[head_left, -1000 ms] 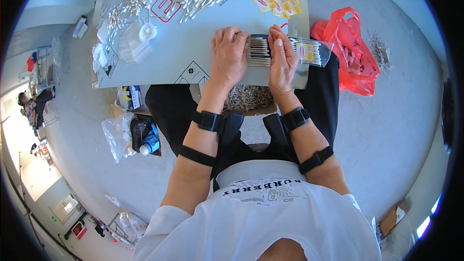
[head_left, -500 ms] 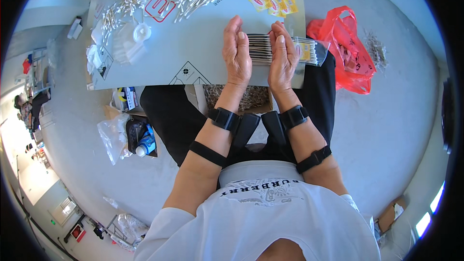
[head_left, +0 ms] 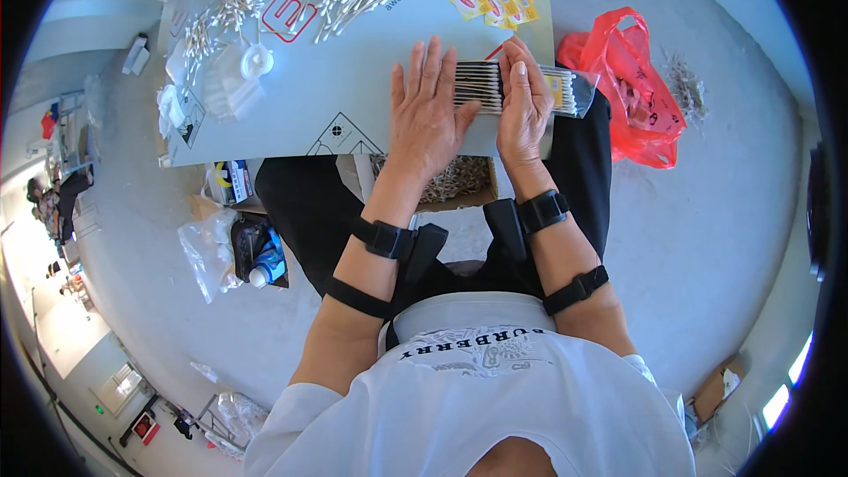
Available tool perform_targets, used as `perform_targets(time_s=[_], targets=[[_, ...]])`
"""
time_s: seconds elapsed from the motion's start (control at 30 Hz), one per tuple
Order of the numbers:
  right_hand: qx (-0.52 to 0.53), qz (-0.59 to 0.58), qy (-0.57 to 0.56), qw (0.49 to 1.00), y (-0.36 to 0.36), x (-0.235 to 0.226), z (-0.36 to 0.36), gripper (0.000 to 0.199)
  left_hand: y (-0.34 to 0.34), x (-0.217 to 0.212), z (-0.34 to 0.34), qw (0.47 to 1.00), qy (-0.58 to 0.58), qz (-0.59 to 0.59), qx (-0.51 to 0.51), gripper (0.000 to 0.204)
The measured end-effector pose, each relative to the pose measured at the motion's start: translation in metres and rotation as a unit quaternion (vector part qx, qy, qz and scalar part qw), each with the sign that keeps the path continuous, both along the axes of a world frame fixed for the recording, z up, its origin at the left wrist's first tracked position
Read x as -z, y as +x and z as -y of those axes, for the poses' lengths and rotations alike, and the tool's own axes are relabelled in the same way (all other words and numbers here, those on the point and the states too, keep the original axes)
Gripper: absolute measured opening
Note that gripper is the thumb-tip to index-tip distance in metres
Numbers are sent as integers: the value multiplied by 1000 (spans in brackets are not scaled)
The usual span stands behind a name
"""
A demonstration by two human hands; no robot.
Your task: The recorder aligns multiple cotton swabs on a template and prepares them for packaging.
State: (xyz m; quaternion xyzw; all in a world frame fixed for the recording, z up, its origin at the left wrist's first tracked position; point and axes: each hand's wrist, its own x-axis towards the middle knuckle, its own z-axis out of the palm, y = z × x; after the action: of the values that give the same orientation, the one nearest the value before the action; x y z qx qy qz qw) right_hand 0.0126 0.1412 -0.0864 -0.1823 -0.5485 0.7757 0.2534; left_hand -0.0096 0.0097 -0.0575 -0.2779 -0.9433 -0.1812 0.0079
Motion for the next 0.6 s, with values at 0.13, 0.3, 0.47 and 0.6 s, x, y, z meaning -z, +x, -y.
perform_targets(time_s=[0.13,0.3,0.47,0.6], targets=[[-6,-13,10,1000,-2,-2,4,39,14,4,9,999,-36,26,1,84],[-7,-6,6,1000,0,-2,4,39,12,4,6,999,-33,33,6,86],[-18,-13,-7,1000,-1,-1,3,40,-5,15,-1,954,293,43,-38,69],[8,-16,12,1000,-2,1,4,33,-16,19,-20,878,459,107,-87,59]])
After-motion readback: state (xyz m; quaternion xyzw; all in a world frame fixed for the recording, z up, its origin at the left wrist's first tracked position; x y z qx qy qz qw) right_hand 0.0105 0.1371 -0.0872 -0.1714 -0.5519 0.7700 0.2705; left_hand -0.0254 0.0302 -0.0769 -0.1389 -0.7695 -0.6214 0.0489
